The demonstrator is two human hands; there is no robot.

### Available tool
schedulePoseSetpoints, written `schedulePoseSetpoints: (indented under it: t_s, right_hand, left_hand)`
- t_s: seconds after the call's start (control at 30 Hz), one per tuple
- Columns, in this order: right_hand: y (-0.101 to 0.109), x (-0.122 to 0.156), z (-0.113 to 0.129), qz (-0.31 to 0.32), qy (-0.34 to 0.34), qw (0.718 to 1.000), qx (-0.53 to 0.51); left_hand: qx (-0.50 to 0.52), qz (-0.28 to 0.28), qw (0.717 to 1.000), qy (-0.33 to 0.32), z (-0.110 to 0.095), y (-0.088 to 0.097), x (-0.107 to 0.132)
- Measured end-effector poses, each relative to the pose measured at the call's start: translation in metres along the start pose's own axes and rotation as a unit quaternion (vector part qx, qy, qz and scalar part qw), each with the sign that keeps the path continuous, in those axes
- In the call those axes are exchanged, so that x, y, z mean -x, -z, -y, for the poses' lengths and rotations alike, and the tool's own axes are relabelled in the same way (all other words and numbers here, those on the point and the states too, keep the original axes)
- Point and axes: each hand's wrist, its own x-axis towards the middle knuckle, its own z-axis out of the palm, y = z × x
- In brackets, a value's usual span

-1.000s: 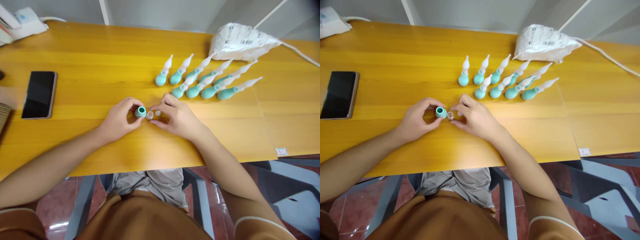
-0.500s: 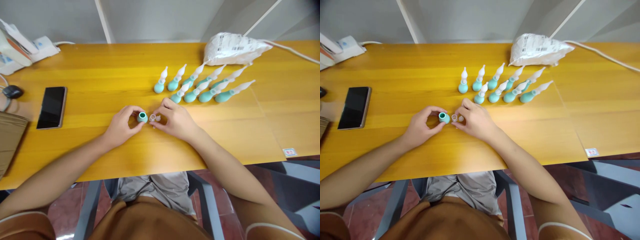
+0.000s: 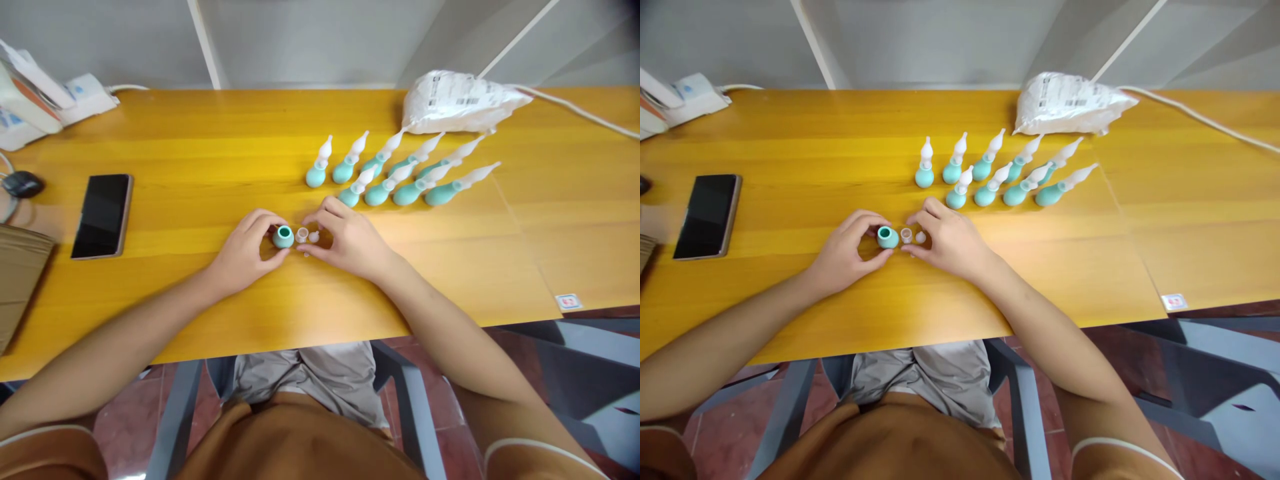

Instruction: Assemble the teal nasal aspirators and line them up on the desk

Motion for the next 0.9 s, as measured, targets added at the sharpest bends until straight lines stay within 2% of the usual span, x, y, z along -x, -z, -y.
schedulePoseSetpoints:
  t_s: [0.1,0.17,0.27,0.4,0.47,0.57,0.67,0.77,0.83,0.9]
  right_hand:
    - [0.003,0.0,0.001,-0.025,0.01,0.999,-0.017]
    - [0.009,0.001,0.003,-0.063,0.018,0.997,-0.036]
    - [0.021,0.003,0.003,-0.168,0.023,0.985,-0.037]
    - [0.038,0.007,-0.007,-0.33,-0.013,0.944,0.011]
    - [0.044,0.008,-0.013,-0.332,-0.059,0.94,0.041]
    - [0.048,0.006,-0.018,-0.259,-0.121,0.954,0.087]
    - [0.049,0.004,-0.017,-0.21,-0.138,0.961,0.111]
    - [0.05,0.003,-0.015,-0.213,-0.129,0.962,0.112]
    - [0.052,0.003,-0.012,-0.25,-0.119,0.956,0.098]
    - [0.053,0.002,-0.01,-0.324,-0.106,0.939,0.046]
  left_hand:
    - [0.001,0.004,1.0,0.005,0.001,0.0,0.001]
    - [-0.003,0.012,1.0,0.008,0.002,0.0,0.001]
    - [-0.007,0.019,1.0,0.012,0.002,0.001,0.001]
    - [-0.017,0.018,1.0,0.005,0.003,0.0,0.002]
    - [-0.022,0.019,1.0,0.004,0.004,-0.001,0.004]
    - [-0.03,0.011,0.999,-0.001,0.006,-0.004,0.008]
    - [-0.034,-0.067,0.995,-0.067,0.006,-0.004,0.011]
    - [-0.044,-0.18,0.967,-0.178,0.005,0.001,0.011]
    - [-0.052,-0.231,0.943,-0.235,0.003,0.004,0.01]
    - [-0.049,-0.247,0.927,-0.277,0.0,0.007,0.011]
